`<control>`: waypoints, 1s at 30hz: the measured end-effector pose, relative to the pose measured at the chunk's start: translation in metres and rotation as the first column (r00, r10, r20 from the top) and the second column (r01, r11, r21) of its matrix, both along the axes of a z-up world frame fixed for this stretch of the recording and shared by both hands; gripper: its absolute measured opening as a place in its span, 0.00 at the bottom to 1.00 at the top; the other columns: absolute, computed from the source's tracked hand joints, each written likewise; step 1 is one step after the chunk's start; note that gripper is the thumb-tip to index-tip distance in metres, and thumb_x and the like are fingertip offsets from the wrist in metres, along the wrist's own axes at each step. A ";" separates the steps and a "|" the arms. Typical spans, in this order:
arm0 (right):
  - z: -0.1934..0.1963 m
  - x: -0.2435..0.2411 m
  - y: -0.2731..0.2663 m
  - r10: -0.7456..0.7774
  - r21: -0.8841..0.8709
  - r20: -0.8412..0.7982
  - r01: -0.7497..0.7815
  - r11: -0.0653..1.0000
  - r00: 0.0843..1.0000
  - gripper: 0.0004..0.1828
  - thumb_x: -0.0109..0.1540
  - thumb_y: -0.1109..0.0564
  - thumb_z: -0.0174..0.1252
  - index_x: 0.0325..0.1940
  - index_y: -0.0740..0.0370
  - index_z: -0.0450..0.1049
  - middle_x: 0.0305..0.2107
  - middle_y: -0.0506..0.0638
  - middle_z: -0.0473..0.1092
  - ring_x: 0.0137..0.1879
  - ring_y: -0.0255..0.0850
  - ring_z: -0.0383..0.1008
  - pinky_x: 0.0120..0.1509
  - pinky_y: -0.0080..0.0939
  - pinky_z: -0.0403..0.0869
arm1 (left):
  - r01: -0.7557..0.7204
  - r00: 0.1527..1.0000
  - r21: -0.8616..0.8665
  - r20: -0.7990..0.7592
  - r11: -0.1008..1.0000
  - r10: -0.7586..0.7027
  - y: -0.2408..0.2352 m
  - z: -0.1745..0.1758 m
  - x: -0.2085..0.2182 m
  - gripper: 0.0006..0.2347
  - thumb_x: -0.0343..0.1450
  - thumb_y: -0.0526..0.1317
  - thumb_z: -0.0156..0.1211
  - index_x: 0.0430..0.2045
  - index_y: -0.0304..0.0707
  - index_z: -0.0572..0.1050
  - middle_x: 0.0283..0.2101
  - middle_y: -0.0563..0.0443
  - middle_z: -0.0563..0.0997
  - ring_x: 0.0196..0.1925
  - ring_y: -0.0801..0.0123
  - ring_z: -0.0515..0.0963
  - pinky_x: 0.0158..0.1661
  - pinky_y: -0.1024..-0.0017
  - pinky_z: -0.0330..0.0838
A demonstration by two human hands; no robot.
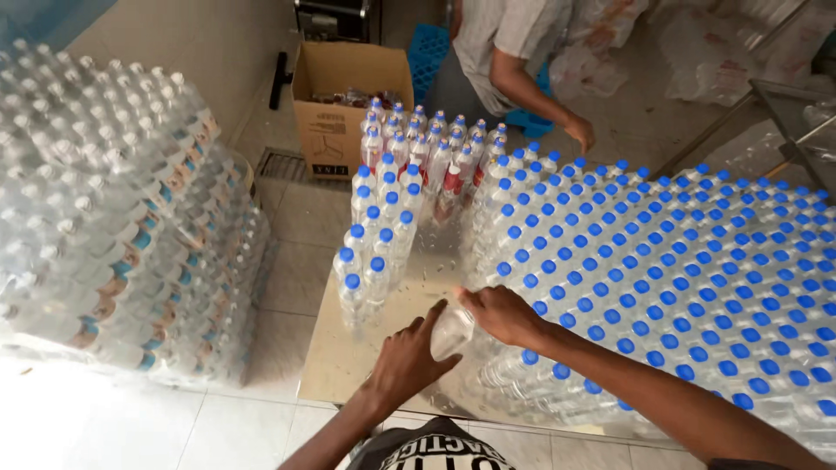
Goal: The person places blue caps onto water bottles and then arranges the capped bottles into organized rows on a workspace.
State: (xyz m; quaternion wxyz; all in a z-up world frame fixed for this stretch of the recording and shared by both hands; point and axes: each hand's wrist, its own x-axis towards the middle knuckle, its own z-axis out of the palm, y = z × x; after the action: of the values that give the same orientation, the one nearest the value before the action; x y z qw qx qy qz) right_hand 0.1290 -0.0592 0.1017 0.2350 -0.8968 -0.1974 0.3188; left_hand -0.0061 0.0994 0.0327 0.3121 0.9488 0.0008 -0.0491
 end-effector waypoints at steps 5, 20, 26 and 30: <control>-0.014 -0.001 0.036 0.192 0.116 0.273 -0.231 0.966 0.942 0.16 0.73 0.41 0.55 0.55 0.53 0.74 0.25 0.64 0.77 0.41 0.64 0.82 0.50 0.64 0.77 | -0.262 0.954 -0.375 0.037 0.889 0.296 0.008 -0.093 0.030 0.39 0.68 0.59 0.73 0.73 0.47 0.61 0.63 0.31 0.80 0.60 0.31 0.82 0.58 0.36 0.77; -0.204 0.104 0.137 -0.171 0.292 0.342 0.068 0.954 0.924 0.17 0.65 0.37 0.63 0.50 0.46 0.80 0.41 0.59 0.83 0.51 0.64 0.84 0.54 0.67 0.81 | -0.244 0.924 -0.357 -0.369 0.902 0.105 0.013 -0.239 0.000 0.35 0.73 0.51 0.69 0.77 0.50 0.61 0.80 0.33 0.50 0.70 0.28 0.74 0.64 0.39 0.77; -0.148 0.092 0.095 0.119 0.176 0.339 -0.187 0.966 0.933 0.51 0.63 0.16 0.36 0.76 0.53 0.64 0.52 0.52 0.81 0.49 0.49 0.84 0.40 0.50 0.78 | -0.290 0.889 -0.455 -0.453 0.842 0.062 0.008 -0.214 -0.011 0.32 0.77 0.53 0.61 0.77 0.51 0.58 0.83 0.48 0.45 0.60 0.54 0.83 0.65 0.53 0.72; -0.132 0.127 0.012 0.133 0.063 0.667 -0.232 0.971 0.734 0.25 0.73 0.42 0.57 0.64 0.64 0.77 0.51 0.62 0.79 0.57 0.59 0.79 0.58 0.57 0.78 | -0.374 0.860 -0.493 -0.501 0.786 0.094 0.005 -0.229 -0.014 0.32 0.76 0.52 0.62 0.77 0.51 0.59 0.83 0.50 0.45 0.74 0.48 0.76 0.65 0.56 0.77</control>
State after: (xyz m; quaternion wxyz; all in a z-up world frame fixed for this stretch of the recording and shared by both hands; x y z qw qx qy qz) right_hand 0.2556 -0.0474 -0.0304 0.1810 -0.9085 -0.3765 -0.0103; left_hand -0.0201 0.1044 -0.1967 0.5777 0.7638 0.1794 -0.2252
